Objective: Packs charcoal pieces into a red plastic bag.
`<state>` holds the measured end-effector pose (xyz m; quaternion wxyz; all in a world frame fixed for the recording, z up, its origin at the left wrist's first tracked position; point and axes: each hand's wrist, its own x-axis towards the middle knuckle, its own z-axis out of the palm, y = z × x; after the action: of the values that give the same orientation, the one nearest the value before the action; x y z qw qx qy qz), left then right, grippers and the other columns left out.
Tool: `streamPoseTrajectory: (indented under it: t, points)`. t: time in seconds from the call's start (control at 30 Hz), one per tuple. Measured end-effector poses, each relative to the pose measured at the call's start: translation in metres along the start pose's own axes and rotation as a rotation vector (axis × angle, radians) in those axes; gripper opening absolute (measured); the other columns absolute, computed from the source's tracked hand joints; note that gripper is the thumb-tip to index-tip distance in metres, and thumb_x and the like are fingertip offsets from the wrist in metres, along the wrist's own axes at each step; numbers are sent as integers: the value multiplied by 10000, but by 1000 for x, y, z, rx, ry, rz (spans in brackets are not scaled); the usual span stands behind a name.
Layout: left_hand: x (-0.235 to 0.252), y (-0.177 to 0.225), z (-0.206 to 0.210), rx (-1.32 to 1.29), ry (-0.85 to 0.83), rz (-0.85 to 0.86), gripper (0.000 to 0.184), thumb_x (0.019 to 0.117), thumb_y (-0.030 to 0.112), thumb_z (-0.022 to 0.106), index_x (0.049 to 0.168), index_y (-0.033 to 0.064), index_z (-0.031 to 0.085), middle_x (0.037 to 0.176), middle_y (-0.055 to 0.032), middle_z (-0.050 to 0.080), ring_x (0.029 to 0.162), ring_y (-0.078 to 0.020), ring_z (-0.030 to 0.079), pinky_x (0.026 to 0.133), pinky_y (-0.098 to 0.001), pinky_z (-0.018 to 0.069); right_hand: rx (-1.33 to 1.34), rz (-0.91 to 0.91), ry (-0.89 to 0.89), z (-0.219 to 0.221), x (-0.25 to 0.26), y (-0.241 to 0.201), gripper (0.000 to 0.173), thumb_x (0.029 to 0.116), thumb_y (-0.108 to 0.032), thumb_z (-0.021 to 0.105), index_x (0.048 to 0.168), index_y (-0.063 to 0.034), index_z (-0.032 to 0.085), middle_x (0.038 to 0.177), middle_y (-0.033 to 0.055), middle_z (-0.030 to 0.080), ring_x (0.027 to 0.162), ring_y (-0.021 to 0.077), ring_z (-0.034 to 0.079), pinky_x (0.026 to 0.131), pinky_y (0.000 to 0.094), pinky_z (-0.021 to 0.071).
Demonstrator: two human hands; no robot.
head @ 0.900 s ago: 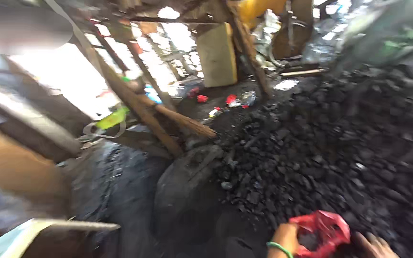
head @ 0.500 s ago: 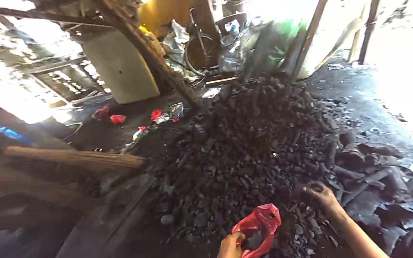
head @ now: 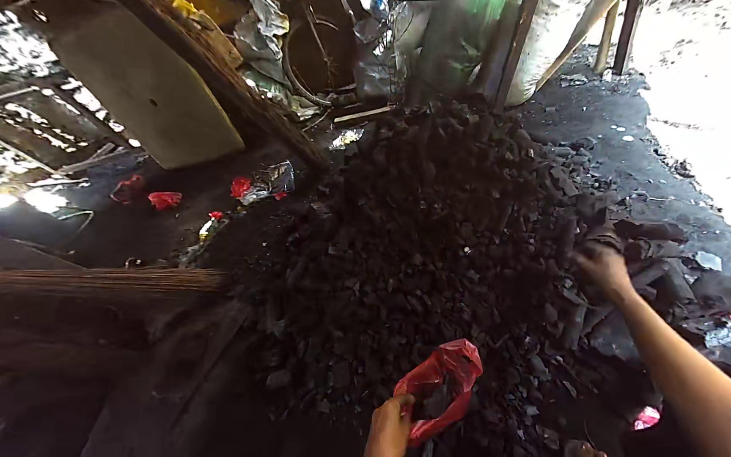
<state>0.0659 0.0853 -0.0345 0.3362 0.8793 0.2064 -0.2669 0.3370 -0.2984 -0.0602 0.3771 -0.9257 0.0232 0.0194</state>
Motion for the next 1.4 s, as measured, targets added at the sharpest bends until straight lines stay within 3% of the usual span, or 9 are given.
streamPoseTrajectory:
  t: [0.1,0.27,0.4,0.5,0.6,0.73,1.1,1.23,1.4]
  points:
    - [1,4,0,11,-3,-23,383,970,-37,541,1347,-44,606,1368,-257,601,1287,-378,576,1108,-489,427,-373,139,-349,53,-38,14,490,999,-326,670,1325,35,614,1300,325,615,1232,507,581,1010,687,447]
    - [4,3,2,21,-17,-6,400,975,-26,547,1372,-52,579,1391,-274,574,1301,-388,561,1109,-490,429,-502,80,-317,122,-114,17,840,939,-204,705,1612,-4,243,1608,293,329,1474,510,317,1126,761,211]
    - [5,7,2,51,-34,20,416,977,-23,545,1393,-38,570,1420,-257,561,1339,-369,536,1145,-468,397,-306,-179,-509,149,-137,18,534,1001,-256,610,1522,-202,508,1625,161,378,1506,430,304,1170,685,236]
    - [4,6,2,36,-12,50,410,969,-28,547,1377,-40,584,1401,-259,575,1321,-373,551,1134,-473,412,-71,-135,-135,143,-138,16,424,958,-145,665,1374,-71,641,1471,289,504,1366,489,470,1122,620,391]
    - [2,3,1,11,20,61,407,963,-29,557,1368,-51,586,1393,-270,577,1314,-389,554,1130,-478,417,83,370,289,120,-126,7,583,919,-138,725,1443,15,521,1485,389,394,1372,577,392,1081,670,381]
    - [4,3,2,11,14,67,406,970,-21,557,1374,-52,581,1396,-270,576,1319,-387,551,1136,-475,406,68,724,271,108,-102,28,710,979,-229,691,1547,-1,332,1549,348,339,1448,504,345,1128,609,365]
    - [3,3,2,23,-40,53,412,979,-28,536,1389,-40,573,1406,-266,567,1320,-383,549,1133,-474,408,-70,40,313,104,-74,5,486,835,-67,794,1261,88,619,1359,411,493,1273,602,470,1034,702,388]
    - [4,2,1,0,-46,55,412,979,-38,528,1389,-48,570,1406,-283,560,1310,-406,551,1123,-498,412,-330,203,-43,95,-31,-8,598,916,-213,760,1442,-41,534,1581,355,295,1462,552,284,1100,766,249]
    - [6,4,3,-14,-11,39,454,963,-35,561,1417,-46,544,1425,-292,537,1324,-402,538,1135,-480,407,-408,39,-176,109,-47,-10,679,866,-237,818,1443,-24,530,1469,346,456,1360,539,431,1076,716,323]
